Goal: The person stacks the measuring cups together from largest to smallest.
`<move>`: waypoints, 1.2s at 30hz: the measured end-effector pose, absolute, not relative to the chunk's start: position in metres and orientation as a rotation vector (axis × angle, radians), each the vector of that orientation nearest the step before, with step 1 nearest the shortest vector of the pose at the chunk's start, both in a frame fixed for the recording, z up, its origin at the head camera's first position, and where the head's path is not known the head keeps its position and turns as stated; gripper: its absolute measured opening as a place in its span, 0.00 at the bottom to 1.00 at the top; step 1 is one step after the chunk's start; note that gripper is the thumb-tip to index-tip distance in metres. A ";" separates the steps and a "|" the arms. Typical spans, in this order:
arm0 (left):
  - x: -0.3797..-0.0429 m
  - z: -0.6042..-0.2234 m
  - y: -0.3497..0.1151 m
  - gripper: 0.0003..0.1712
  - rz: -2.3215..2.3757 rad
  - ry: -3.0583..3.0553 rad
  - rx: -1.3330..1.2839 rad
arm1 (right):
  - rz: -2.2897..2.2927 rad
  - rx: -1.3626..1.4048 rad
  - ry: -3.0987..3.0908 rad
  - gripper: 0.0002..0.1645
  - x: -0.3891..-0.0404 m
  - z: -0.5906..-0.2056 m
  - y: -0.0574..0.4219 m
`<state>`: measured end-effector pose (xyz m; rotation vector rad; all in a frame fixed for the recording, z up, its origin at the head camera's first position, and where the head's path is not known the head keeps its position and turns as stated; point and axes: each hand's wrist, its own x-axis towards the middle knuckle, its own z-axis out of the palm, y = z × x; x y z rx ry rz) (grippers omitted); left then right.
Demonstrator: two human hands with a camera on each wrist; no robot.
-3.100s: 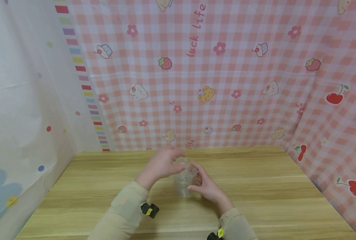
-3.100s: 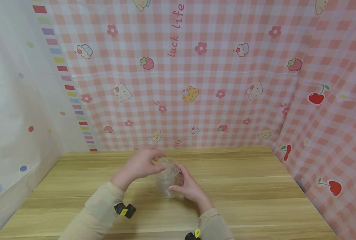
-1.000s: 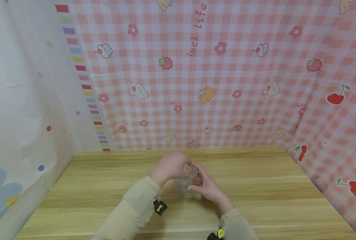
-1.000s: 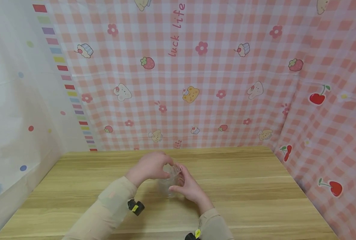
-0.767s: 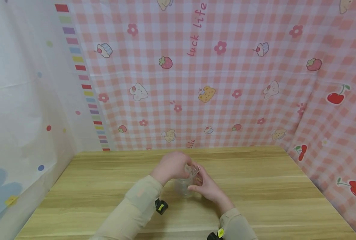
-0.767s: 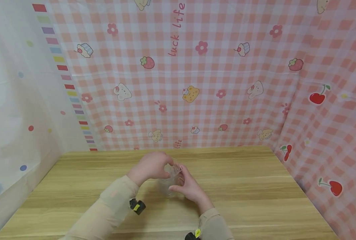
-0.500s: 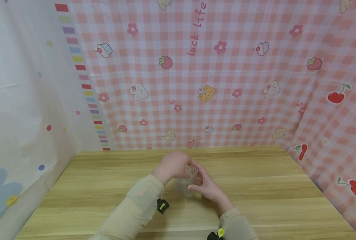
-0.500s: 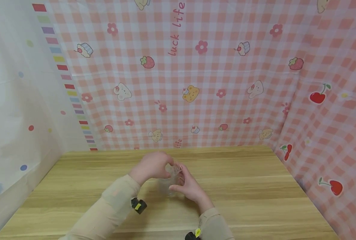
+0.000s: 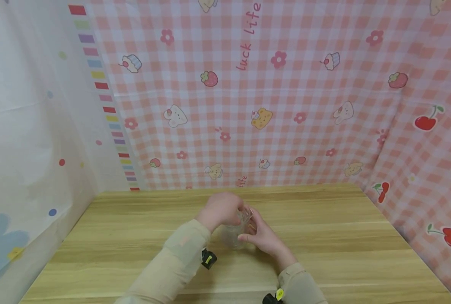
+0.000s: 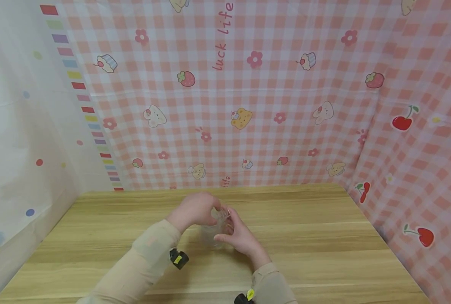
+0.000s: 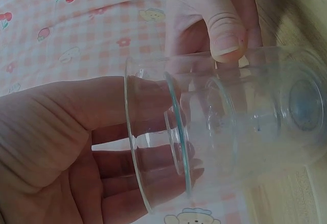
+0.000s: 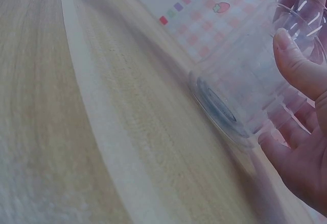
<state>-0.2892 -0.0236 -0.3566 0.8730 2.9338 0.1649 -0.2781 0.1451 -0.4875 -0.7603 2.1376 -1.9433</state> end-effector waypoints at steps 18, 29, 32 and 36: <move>-0.286 -0.356 -0.019 0.13 0.109 2.918 0.878 | -1.958 -0.777 2.124 0.54 -0.279 -0.488 0.145; -0.287 -0.360 -0.019 0.15 0.110 2.914 0.906 | -1.953 -0.779 2.125 0.55 -0.279 -0.489 0.144; -0.288 -0.362 -0.019 0.16 0.094 2.917 0.920 | -1.955 -0.770 2.129 0.54 -0.279 -0.490 0.144; -0.288 -0.363 -0.019 0.16 0.080 2.919 0.936 | -1.943 -0.759 2.143 0.54 -0.279 -0.489 0.144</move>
